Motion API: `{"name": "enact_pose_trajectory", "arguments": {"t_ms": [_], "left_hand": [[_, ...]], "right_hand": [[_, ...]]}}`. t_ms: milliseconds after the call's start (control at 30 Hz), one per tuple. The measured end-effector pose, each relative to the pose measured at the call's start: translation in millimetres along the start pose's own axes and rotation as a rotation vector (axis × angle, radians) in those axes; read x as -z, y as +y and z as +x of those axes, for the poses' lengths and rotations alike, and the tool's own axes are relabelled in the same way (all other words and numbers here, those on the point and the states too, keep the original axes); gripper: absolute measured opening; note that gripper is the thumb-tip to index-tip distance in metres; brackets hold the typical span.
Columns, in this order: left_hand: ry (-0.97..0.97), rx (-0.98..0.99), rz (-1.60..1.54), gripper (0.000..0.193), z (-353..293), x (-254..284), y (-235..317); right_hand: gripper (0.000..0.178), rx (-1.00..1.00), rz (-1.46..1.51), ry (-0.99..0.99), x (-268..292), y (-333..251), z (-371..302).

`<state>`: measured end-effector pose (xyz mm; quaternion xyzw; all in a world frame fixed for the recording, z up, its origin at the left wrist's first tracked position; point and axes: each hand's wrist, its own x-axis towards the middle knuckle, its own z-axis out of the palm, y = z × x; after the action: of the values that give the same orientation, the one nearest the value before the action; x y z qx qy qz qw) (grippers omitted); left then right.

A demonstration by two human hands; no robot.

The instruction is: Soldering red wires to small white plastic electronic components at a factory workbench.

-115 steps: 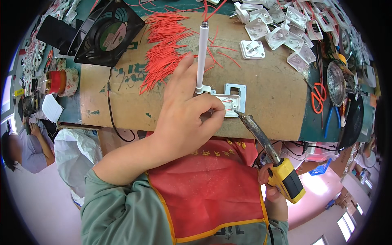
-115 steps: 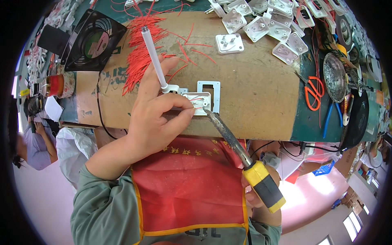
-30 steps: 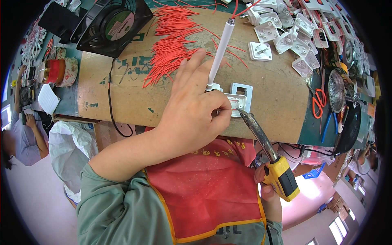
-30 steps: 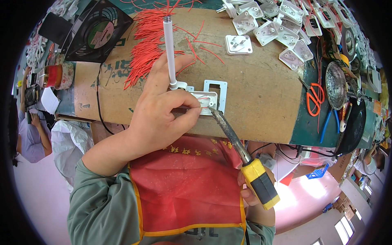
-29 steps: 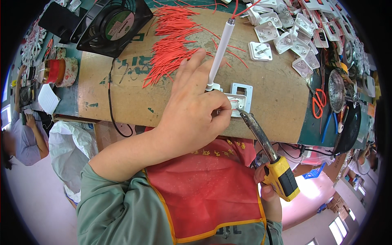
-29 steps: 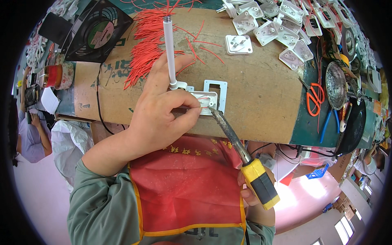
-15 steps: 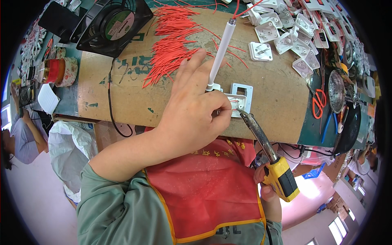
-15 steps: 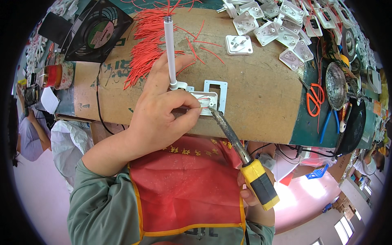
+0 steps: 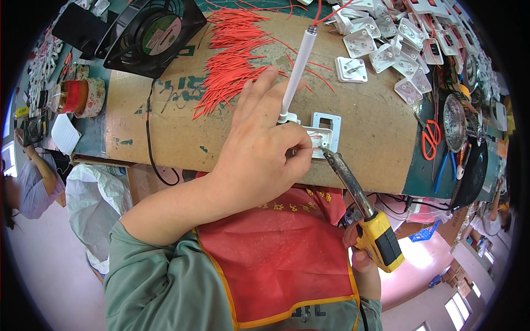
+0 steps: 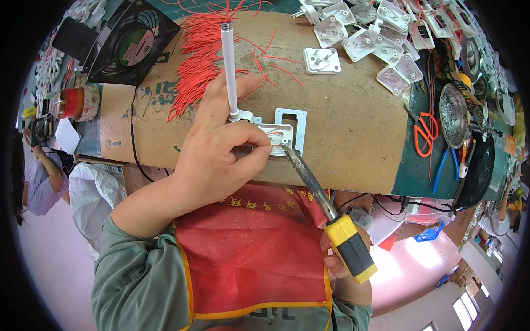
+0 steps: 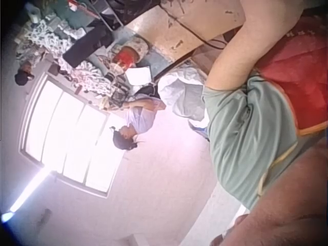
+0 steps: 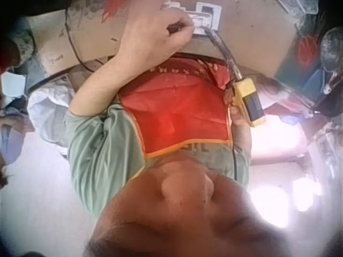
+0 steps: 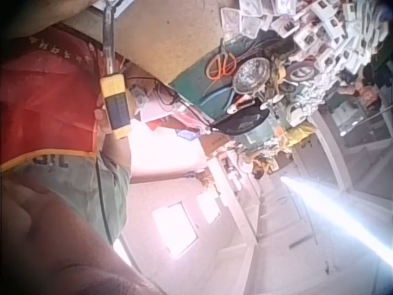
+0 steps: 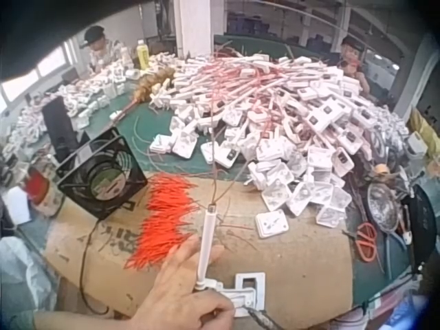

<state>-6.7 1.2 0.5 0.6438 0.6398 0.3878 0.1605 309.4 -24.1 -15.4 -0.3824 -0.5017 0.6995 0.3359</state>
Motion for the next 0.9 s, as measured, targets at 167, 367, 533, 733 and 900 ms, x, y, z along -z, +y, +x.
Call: {"name": "enact_pose_trajectory", "arguments": {"t_ms": [167, 367, 533, 733, 900], "left_hand": [[-0.006, 0.015, 0.023, 0.012, -3, 0, -2], [-0.003, 0.009, 0.006, 0.012, -1, 0, -2], [-0.007, 0.005, 0.015, 0.012, 0, 0, -1], [-0.062, 0.026, 0.014, 0.011, 3, 4, 1], [-0.061, 0.042, 0.011, 0.01, 1, -1, 1]], "right_hand": [[0.042, 0.029, -0.004, -0.047, 6, 9, 3], [0.042, 0.1, 0.031, -0.016, -1, 1, 6], [0.043, 0.074, 0.001, 0.001, 2, 1, 4], [0.049, 0.03, 0.047, 0.038, 3, -10, 8], [0.081, 0.239, -0.058, 0.251, 25, -7, 26]]}}
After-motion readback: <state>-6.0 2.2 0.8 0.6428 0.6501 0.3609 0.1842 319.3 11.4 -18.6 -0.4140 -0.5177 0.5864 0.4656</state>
